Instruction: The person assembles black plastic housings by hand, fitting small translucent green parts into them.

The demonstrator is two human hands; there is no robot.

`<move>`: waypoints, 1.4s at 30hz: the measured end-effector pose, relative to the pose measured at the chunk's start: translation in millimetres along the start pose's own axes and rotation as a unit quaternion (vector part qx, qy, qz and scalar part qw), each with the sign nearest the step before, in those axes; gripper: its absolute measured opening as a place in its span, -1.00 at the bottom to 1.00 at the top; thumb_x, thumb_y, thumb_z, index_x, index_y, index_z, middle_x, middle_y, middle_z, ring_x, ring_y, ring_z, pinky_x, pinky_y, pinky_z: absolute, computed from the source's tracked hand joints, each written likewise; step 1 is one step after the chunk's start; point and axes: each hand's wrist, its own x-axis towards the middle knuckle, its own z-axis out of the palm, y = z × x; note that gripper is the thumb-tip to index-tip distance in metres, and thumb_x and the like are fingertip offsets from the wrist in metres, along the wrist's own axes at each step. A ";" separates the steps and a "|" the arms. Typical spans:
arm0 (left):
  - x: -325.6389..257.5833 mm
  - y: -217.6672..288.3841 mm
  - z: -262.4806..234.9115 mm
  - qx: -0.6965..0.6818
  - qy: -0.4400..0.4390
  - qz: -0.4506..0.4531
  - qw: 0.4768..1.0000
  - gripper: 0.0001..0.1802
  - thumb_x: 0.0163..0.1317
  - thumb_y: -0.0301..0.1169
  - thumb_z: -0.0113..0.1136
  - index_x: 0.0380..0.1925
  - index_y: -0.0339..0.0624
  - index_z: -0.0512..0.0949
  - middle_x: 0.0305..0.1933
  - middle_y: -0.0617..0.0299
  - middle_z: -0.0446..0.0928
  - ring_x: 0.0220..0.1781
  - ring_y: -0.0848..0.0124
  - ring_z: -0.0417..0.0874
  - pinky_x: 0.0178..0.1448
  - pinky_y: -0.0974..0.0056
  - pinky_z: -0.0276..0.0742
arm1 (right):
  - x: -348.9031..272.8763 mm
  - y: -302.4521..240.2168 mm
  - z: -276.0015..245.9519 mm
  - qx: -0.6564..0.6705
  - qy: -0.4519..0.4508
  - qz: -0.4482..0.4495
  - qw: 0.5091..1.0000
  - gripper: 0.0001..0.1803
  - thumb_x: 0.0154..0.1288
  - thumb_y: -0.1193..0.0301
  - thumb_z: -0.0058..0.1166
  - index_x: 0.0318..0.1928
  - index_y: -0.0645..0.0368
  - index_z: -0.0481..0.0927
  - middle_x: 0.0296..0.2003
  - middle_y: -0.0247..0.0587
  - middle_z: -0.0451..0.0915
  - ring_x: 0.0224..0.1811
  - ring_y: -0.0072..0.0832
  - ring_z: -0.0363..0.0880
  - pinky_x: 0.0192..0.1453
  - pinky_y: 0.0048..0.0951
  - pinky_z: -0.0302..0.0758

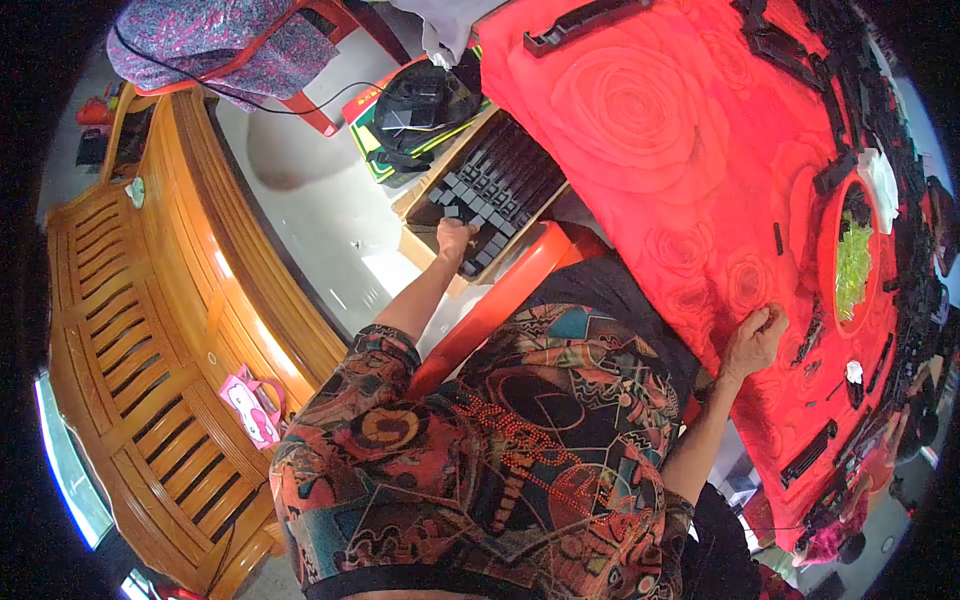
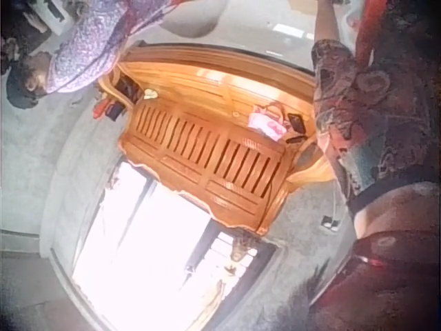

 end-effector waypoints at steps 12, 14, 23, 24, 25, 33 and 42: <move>-29.3 29.5 -0.7 0.132 0.113 0.053 0.983 -0.46 -0.20 -0.14 0.35 -0.46 -0.44 0.41 -0.22 -0.17 0.47 -0.18 0.05 0.53 -0.11 0.18 0.46 | -0.7 4.1 1.8 -0.007 0.003 -0.001 1.000 -0.82 0.22 0.38 -0.12 -0.23 0.19 0.44 -0.37 -0.07 0.56 -0.36 -0.21 0.57 -0.33 -0.34 0.46; -19.7 24.6 2.8 0.131 0.128 0.051 0.982 -0.42 -0.19 -0.13 0.35 -0.47 -0.50 0.39 -0.27 -0.19 0.49 -0.27 0.06 0.58 -0.17 0.20 0.49 | -0.8 5.4 1.7 -0.007 0.006 -0.004 1.000 -0.82 0.21 0.38 -0.12 -0.23 0.18 0.44 -0.37 -0.07 0.56 -0.37 -0.21 0.57 -0.34 -0.34 0.46; -12.3 26.8 5.4 -0.265 -0.050 -0.069 0.960 -0.86 0.03 -0.62 0.12 -0.65 -0.38 0.42 -0.58 0.08 0.50 -0.53 0.34 0.59 -0.55 0.32 0.55 | -1.3 3.3 0.8 -0.001 0.002 0.014 1.000 -0.82 0.22 0.38 -0.10 -0.24 0.20 0.45 -0.38 -0.08 0.57 -0.36 -0.23 0.57 -0.33 -0.36 0.47; -10.9 26.3 3.4 -0.271 -0.040 -0.031 0.961 -0.88 -0.01 -0.61 0.16 -0.63 -0.38 0.43 -0.59 0.09 0.51 -0.57 0.36 0.57 -0.54 0.36 0.53 | -0.9 4.9 1.3 -0.004 0.004 0.011 1.000 -0.82 0.21 0.38 -0.10 -0.24 0.20 0.45 -0.38 -0.08 0.57 -0.36 -0.23 0.57 -0.33 -0.36 0.47; -10.9 25.1 -1.0 -0.276 -0.029 0.006 0.961 -0.88 -0.04 -0.60 0.21 -0.61 -0.38 0.45 -0.60 0.09 0.51 -0.61 0.38 0.56 -0.53 0.41 0.51 | -1.1 5.3 1.6 -0.007 0.005 0.006 1.000 -0.82 0.21 0.38 -0.10 -0.24 0.21 0.45 -0.38 -0.08 0.57 -0.37 -0.23 0.57 -0.33 -0.37 0.47; -0.2 23.7 -22.1 -0.116 -0.018 -0.121 0.986 -0.25 -0.28 -0.43 0.45 -0.04 -0.41 0.28 -0.42 0.07 0.52 -0.49 0.39 0.52 -0.56 0.37 0.43 | 0.2 2.2 2.1 0.001 0.009 -0.005 1.000 -0.84 0.22 0.39 -0.10 -0.24 0.18 0.45 -0.38 -0.09 0.57 -0.36 -0.25 0.57 -0.34 -0.37 0.47; 40.0 12.4 -20.1 -0.285 -0.121 -0.094 0.946 -0.13 -0.27 -0.67 0.27 0.08 -0.13 0.03 -0.25 0.06 0.42 -0.41 0.27 0.49 -0.54 0.25 0.40 | -2.5 10.0 4.3 0.002 0.005 0.013 1.000 -0.81 0.22 0.37 -0.10 -0.21 0.19 0.45 -0.36 -0.09 0.57 -0.34 -0.28 0.58 -0.31 -0.39 0.48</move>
